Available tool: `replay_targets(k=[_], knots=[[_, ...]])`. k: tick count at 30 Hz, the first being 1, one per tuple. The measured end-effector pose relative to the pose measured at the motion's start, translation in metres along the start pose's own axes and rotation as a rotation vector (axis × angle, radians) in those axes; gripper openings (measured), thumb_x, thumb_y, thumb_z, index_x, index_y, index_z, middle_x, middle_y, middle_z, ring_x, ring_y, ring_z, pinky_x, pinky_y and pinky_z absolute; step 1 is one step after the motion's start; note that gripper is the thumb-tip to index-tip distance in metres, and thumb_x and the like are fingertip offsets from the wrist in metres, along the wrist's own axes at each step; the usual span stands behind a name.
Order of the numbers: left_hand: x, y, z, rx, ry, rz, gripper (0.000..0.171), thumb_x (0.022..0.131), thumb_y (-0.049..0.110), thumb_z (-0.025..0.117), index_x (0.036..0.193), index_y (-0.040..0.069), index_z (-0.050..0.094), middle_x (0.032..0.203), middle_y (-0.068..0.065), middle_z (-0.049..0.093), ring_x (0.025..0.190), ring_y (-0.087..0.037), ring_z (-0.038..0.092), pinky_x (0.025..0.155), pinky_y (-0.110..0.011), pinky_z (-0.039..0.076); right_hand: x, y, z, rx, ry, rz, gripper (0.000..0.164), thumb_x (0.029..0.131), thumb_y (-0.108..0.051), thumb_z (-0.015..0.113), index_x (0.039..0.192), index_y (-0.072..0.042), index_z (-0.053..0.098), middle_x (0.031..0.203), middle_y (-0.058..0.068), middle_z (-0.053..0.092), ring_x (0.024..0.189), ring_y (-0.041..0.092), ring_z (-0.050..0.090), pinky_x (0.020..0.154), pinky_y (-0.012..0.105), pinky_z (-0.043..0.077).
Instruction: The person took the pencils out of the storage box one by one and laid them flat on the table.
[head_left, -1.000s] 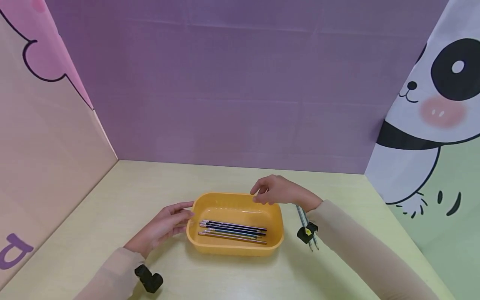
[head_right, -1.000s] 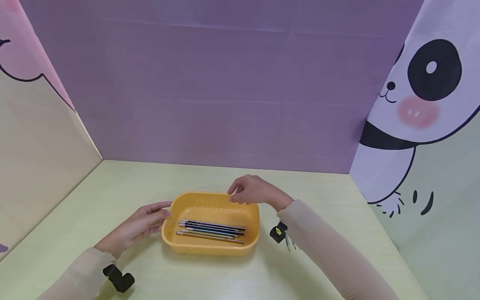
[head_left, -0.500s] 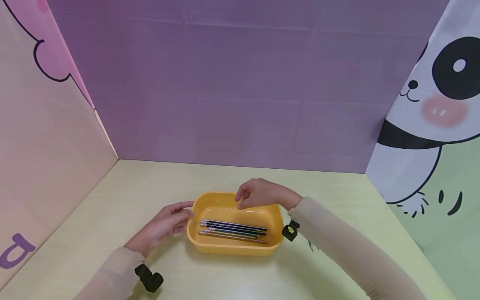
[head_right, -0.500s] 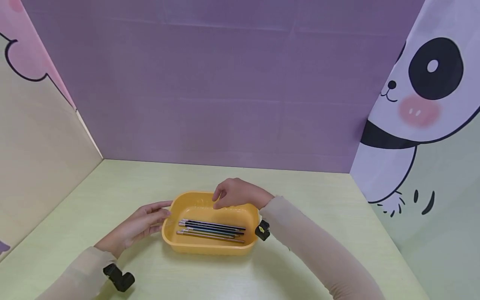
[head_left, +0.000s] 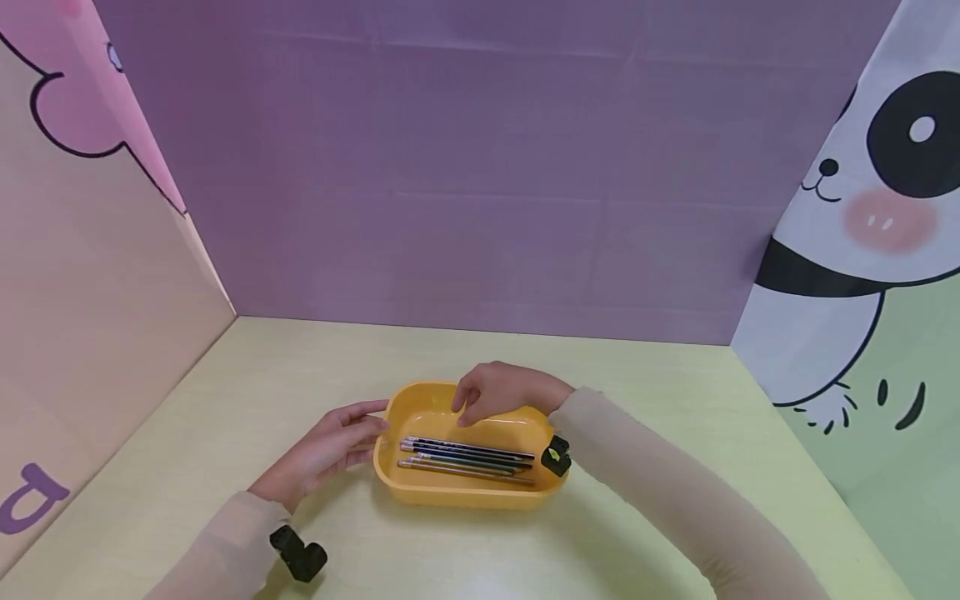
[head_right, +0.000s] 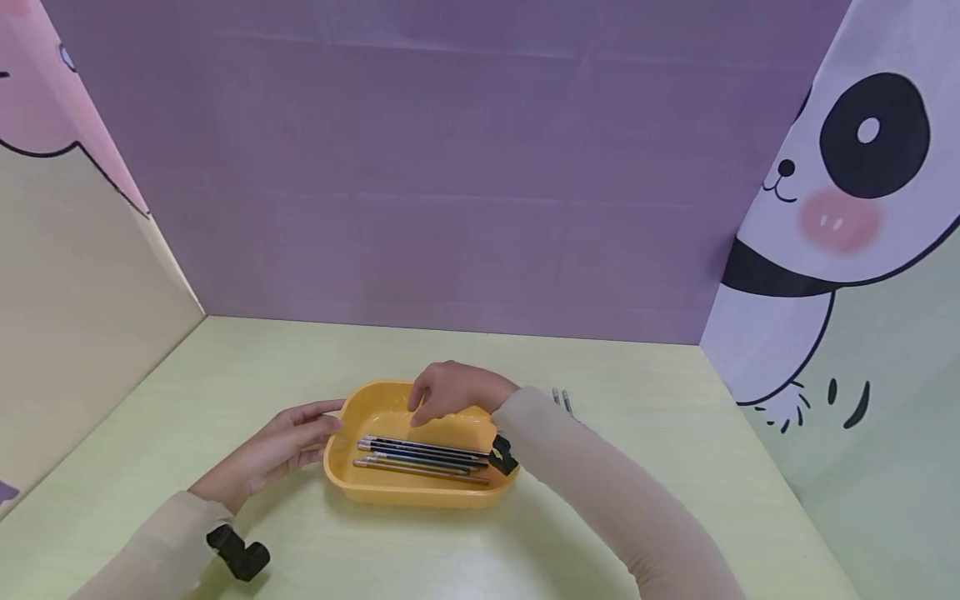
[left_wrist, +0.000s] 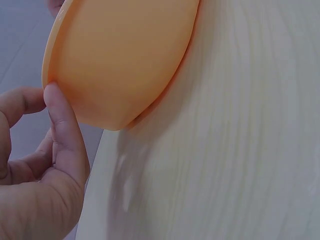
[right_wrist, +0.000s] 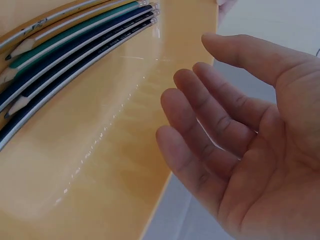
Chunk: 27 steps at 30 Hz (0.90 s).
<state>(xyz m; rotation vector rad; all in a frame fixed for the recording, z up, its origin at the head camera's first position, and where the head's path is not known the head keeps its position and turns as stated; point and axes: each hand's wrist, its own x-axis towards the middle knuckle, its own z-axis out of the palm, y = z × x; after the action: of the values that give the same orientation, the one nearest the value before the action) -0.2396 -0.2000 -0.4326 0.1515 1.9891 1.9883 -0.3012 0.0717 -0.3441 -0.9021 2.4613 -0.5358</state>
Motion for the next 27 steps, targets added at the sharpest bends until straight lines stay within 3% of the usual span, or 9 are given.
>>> replay_targets(k=[8, 13, 19, 27], knots=[[0.002, 0.0, -0.002, -0.004, -0.003, 0.0, 0.061, 0.101, 0.017, 0.06, 0.151, -0.006, 0.034, 0.114, -0.015, 0.061, 0.096, -0.018, 0.064, 0.082, -0.027, 0.058, 0.013, -0.005, 0.011, -0.001, -0.032, 0.065, 0.027, 0.089, -0.025, 0.076, 0.111, -0.01, 0.073, 0.093, -0.007, 0.065, 0.088, 0.011, 0.059, 0.083, 0.031, 0.05], [0.001, 0.0, -0.003, -0.009, -0.011, 0.007, 0.06, 0.101, 0.016, 0.059, 0.15, -0.007, 0.033, 0.113, -0.015, 0.061, 0.095, -0.018, 0.064, 0.081, -0.027, 0.058, 0.022, 0.0, 0.018, 0.004, -0.061, 0.106, 0.021, 0.088, -0.026, 0.076, 0.106, -0.016, 0.072, 0.092, -0.006, 0.065, 0.082, 0.012, 0.058, 0.075, 0.029, 0.049], [0.0, -0.001, -0.003, -0.008, -0.019, 0.016, 0.061, 0.102, 0.017, 0.059, 0.151, -0.008, 0.032, 0.113, -0.014, 0.061, 0.095, -0.017, 0.065, 0.082, -0.027, 0.058, 0.029, 0.007, 0.026, -0.005, -0.104, 0.111, 0.018, 0.087, -0.025, 0.078, 0.101, -0.017, 0.072, 0.09, -0.006, 0.065, 0.078, 0.01, 0.055, 0.069, 0.024, 0.046], [-0.001, -0.001, -0.002, -0.001, -0.01, 0.007, 0.061, 0.102, 0.017, 0.059, 0.151, -0.007, 0.032, 0.114, -0.014, 0.061, 0.095, -0.018, 0.064, 0.082, -0.028, 0.058, 0.031, 0.011, 0.032, 0.015, -0.1, 0.115, 0.016, 0.087, -0.021, 0.078, 0.1, -0.014, 0.073, 0.09, -0.007, 0.066, 0.074, 0.009, 0.052, 0.064, 0.022, 0.044]])
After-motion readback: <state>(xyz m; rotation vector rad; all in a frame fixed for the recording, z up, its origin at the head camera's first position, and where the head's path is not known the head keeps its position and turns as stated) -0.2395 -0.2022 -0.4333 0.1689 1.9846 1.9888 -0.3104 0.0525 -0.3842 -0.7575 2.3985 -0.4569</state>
